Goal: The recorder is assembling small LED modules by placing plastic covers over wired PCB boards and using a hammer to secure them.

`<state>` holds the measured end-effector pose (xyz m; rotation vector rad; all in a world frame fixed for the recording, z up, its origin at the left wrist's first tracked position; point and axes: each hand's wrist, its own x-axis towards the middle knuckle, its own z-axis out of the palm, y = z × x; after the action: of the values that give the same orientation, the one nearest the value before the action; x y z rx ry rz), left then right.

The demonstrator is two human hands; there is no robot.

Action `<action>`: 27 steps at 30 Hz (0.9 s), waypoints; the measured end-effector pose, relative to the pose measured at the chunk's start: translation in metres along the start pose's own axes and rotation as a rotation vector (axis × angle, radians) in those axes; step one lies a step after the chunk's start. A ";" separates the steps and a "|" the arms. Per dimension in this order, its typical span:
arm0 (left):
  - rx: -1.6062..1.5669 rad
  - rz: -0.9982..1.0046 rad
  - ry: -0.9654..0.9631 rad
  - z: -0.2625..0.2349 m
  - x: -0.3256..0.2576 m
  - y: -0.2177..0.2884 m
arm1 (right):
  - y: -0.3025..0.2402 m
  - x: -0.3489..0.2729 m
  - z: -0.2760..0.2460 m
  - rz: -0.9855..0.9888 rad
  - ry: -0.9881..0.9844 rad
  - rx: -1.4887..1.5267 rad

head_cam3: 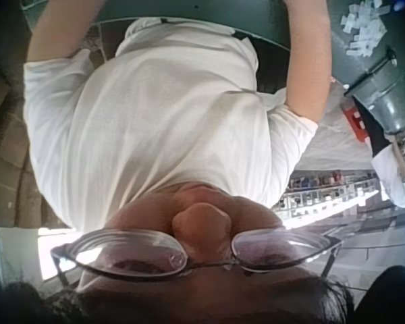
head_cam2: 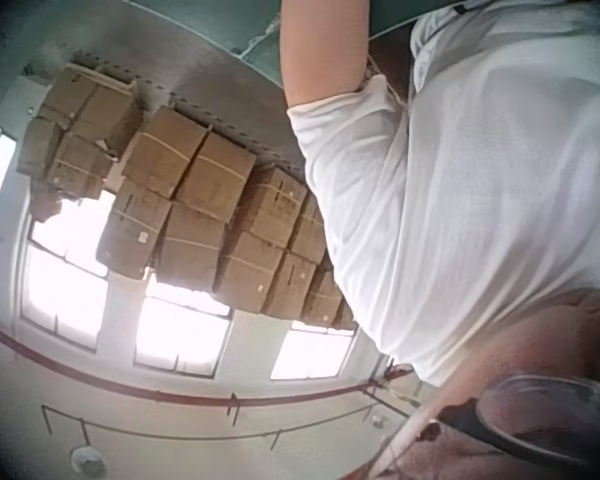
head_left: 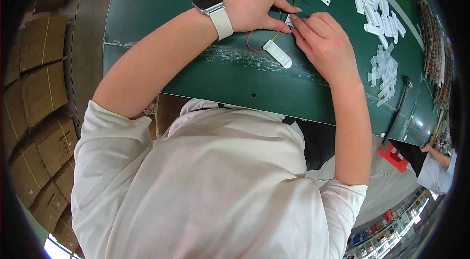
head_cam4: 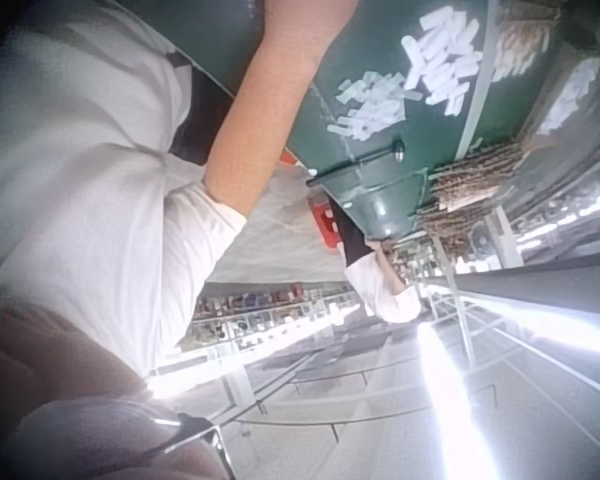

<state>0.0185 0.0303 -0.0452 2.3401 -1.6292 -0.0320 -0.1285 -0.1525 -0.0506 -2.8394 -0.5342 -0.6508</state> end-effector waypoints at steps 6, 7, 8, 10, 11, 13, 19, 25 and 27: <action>-0.068 -0.003 0.032 0.005 -0.002 -0.002 | -0.001 -0.001 0.002 -0.003 0.009 0.003; -0.002 0.002 0.043 0.003 -0.003 0.000 | -0.001 -0.002 0.002 0.005 0.004 0.000; -0.004 0.002 0.041 0.001 -0.004 0.000 | -0.002 -0.002 0.001 0.007 0.003 0.001; -0.140 -0.025 -0.012 -0.003 -0.004 0.001 | -0.001 -0.001 0.000 0.005 -0.016 -0.015; -0.143 -0.025 -0.013 -0.003 -0.004 0.001 | -0.001 -0.001 -0.001 0.007 -0.018 -0.014; 0.022 -0.027 -0.018 -0.002 -0.005 0.001 | -0.001 0.001 -0.002 -0.002 -0.024 -0.001; 0.084 0.001 0.095 0.001 -0.008 0.001 | -0.001 0.001 -0.002 0.020 -0.011 0.020; 0.062 -0.018 0.048 0.002 -0.010 0.000 | -0.001 0.005 -0.008 0.018 -0.071 0.009; 0.050 -0.007 0.042 0.004 -0.012 -0.002 | -0.002 0.004 -0.007 0.043 -0.070 0.041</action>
<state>0.0151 0.0411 -0.0513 2.3672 -1.6202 0.0566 -0.1284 -0.1515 -0.0426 -2.8352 -0.4901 -0.5287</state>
